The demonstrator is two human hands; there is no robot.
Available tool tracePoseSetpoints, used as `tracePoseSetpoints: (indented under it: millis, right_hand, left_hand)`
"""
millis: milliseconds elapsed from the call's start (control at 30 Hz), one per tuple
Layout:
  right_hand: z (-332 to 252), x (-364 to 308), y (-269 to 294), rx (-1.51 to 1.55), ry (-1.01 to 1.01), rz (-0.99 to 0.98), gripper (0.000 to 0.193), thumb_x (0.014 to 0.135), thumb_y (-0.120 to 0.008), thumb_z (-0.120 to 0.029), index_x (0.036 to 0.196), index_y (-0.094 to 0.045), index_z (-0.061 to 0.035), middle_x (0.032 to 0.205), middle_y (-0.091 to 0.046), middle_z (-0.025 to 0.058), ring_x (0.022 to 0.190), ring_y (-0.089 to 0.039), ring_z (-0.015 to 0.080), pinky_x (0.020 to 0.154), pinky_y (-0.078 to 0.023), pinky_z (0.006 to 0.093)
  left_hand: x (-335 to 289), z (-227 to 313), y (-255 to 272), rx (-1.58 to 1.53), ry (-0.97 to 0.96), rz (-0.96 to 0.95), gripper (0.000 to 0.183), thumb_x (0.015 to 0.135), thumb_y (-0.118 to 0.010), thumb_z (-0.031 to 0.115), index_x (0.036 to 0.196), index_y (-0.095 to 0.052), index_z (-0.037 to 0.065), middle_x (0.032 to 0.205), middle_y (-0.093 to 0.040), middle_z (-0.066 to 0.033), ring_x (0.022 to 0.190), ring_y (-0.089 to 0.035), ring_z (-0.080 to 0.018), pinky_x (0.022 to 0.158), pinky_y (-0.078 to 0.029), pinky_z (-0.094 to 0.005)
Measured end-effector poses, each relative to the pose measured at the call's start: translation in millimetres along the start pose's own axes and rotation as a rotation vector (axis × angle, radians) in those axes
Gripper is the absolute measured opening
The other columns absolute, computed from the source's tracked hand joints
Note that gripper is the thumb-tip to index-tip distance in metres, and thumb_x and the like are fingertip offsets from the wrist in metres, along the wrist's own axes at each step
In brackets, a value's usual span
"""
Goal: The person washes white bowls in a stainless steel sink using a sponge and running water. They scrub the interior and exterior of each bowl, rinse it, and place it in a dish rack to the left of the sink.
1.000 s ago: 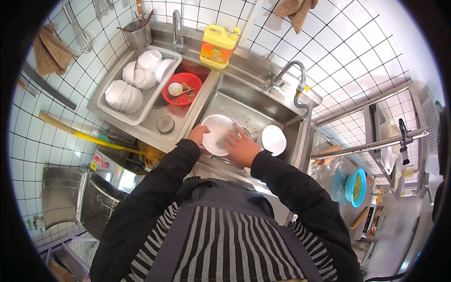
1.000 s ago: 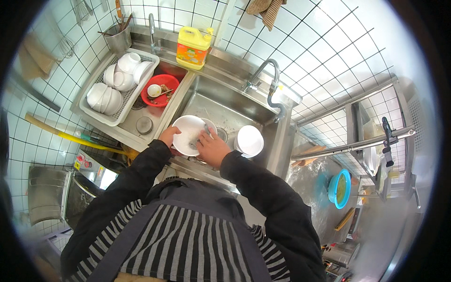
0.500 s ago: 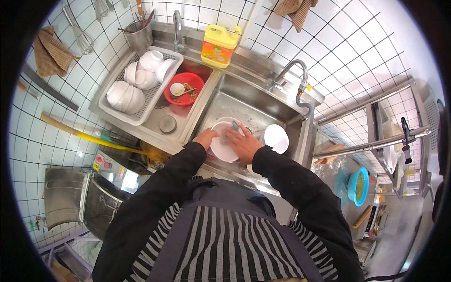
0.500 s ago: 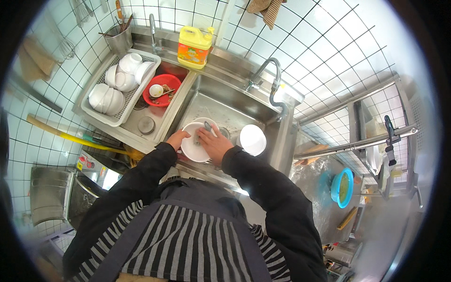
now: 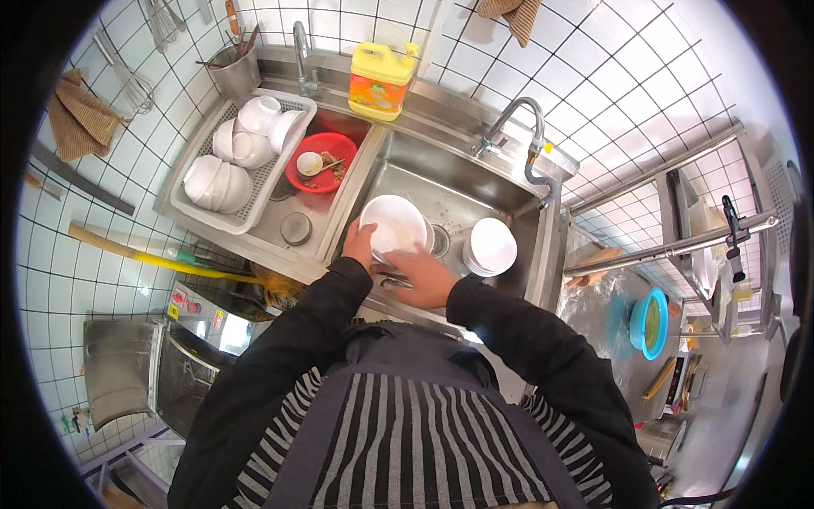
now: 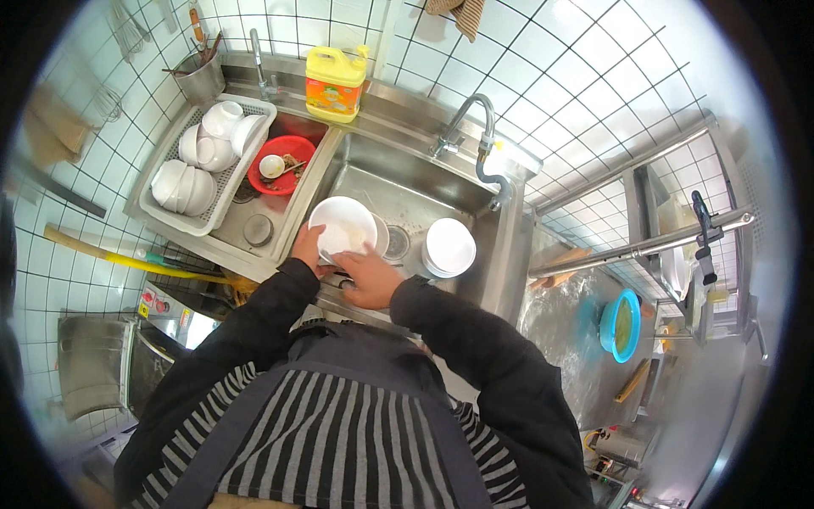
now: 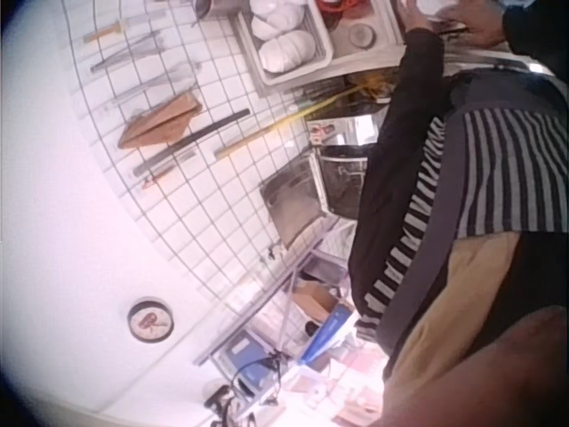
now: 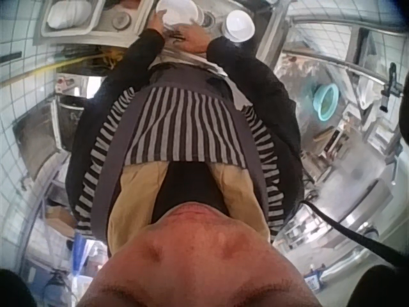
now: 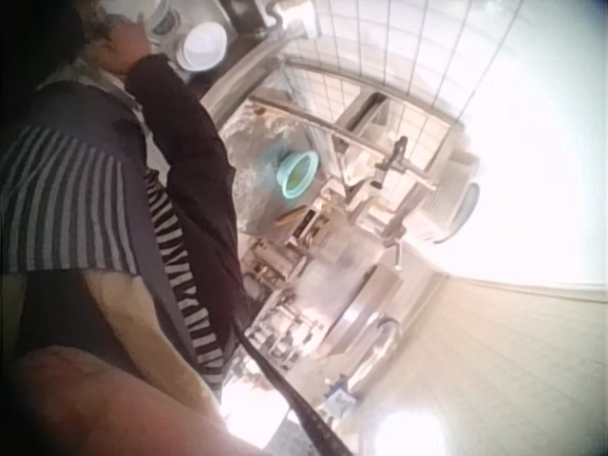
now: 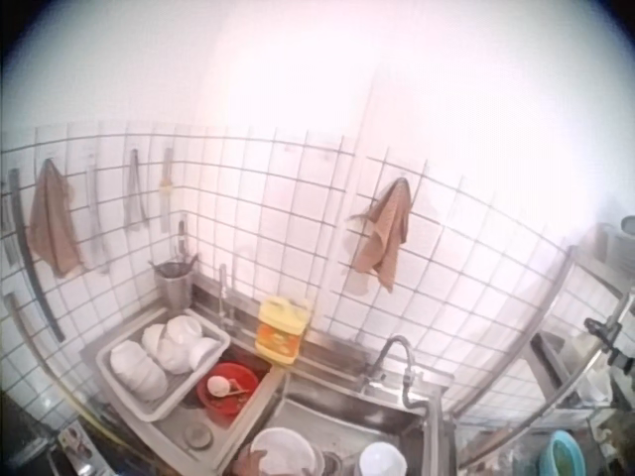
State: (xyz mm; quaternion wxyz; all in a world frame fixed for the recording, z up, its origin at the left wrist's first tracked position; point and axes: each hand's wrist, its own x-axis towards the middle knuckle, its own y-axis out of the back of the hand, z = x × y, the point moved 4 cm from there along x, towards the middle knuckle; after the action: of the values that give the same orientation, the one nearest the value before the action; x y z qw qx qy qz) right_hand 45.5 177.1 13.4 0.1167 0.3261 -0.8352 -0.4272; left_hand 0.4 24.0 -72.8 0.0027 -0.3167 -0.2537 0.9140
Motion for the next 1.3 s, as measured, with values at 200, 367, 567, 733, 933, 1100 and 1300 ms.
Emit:
tracePoseSetpoints:
  millis: [200,367,567,733,933,1100,1300]
  right_hand:
    - [16.0,-5.8,3.5,-0.505,-0.024,-0.079,0.070,0.076,-0.076,-0.023,0.140,-0.052,-0.0063,0.139,-0.056,0.0211,0.138,-0.048,0.0365,0.121,-0.020,0.0614]
    - [8.4,-1.6,-13.4,0.162,-0.059,-0.033,0.067,0.074,-0.072,-0.020,0.137,-0.054,-0.0039,0.123,-0.064,0.0246,0.122,-0.057,0.0428,0.109,-0.042,0.0468]
    - [32.8,-9.9,-6.2,-0.781,-0.033,-0.146,0.067,0.069,-0.073,-0.020,0.133,-0.058,-0.0038,0.144,-0.052,0.0150,0.135,-0.048,0.0350,0.118,-0.018,0.0693]
    - [40.8,-9.6,-24.1,-0.263,-0.004,-0.090,0.064,0.071,-0.070,-0.017,0.133,-0.058,-0.0034,0.133,-0.060,0.0162,0.124,-0.057,0.0369,0.116,-0.030,0.0589]
    - [67.6,-34.0,-29.8,-0.274,-0.043,-0.068,0.042,0.078,-0.064,-0.003,0.120,-0.068,-0.0068,0.115,-0.070,0.0147,0.107,-0.066,0.0345,0.093,-0.052,0.0444]
    - [91.3,-65.7,-17.7,0.051,-0.221,0.286,0.034,0.077,-0.062,0.001,0.109,-0.072,-0.0083,0.097,-0.071,0.0179,0.092,-0.069,0.0373,0.082,-0.056,0.0439]
    - [105.4,-93.0,-25.2,0.224,-0.456,0.471,0.034,0.079,-0.060,0.001,0.109,-0.074,-0.0063,0.095,-0.072,0.0227,0.087,-0.069,0.0407,0.079,-0.056,0.0441]
  left_hand:
    - [-0.4,-4.0,-0.4,0.078,0.088,0.013,0.059,0.096,-0.058,0.041,0.148,-0.038,0.022,0.135,-0.054,-0.0125,0.113,-0.064,-0.0359,0.069,-0.061,-0.0587]
    - [-2.4,-14.6,-5.6,0.114,0.127,0.010,0.053,0.099,-0.056,0.041,0.145,-0.039,0.023,0.134,-0.056,-0.0114,0.115,-0.064,-0.0351,0.073,-0.060,-0.0618]
    - [-8.3,-21.0,-6.1,0.135,0.163,0.013,0.053,0.099,-0.056,0.040,0.146,-0.038,0.023,0.133,-0.056,-0.0102,0.115,-0.064,-0.0342,0.072,-0.060,-0.0606]
    - [-7.0,-27.2,-8.4,0.125,0.094,0.044,0.070,0.092,-0.068,0.036,0.152,-0.034,0.024,0.135,-0.054,-0.0135,0.107,-0.065,-0.0371,0.064,-0.060,-0.0565]
    - [22.3,-24.6,2.7,0.271,-0.255,0.125,0.080,0.083,-0.082,0.024,0.151,-0.041,0.015,0.129,-0.059,-0.0240,0.113,-0.064,-0.0363,0.087,-0.057,-0.0472]
    - [27.0,-8.0,-8.0,0.865,-0.651,0.191,0.082,0.076,-0.086,0.027,0.147,-0.048,0.014,0.132,-0.045,-0.0229,0.123,-0.051,-0.0374,0.104,-0.045,-0.0464]
    - [-4.0,19.9,-42.7,1.460,-1.105,0.033,0.082,0.071,-0.089,0.023,0.145,-0.052,0.017,0.130,-0.044,-0.0197,0.119,-0.048,-0.0378,0.104,-0.043,-0.0450]
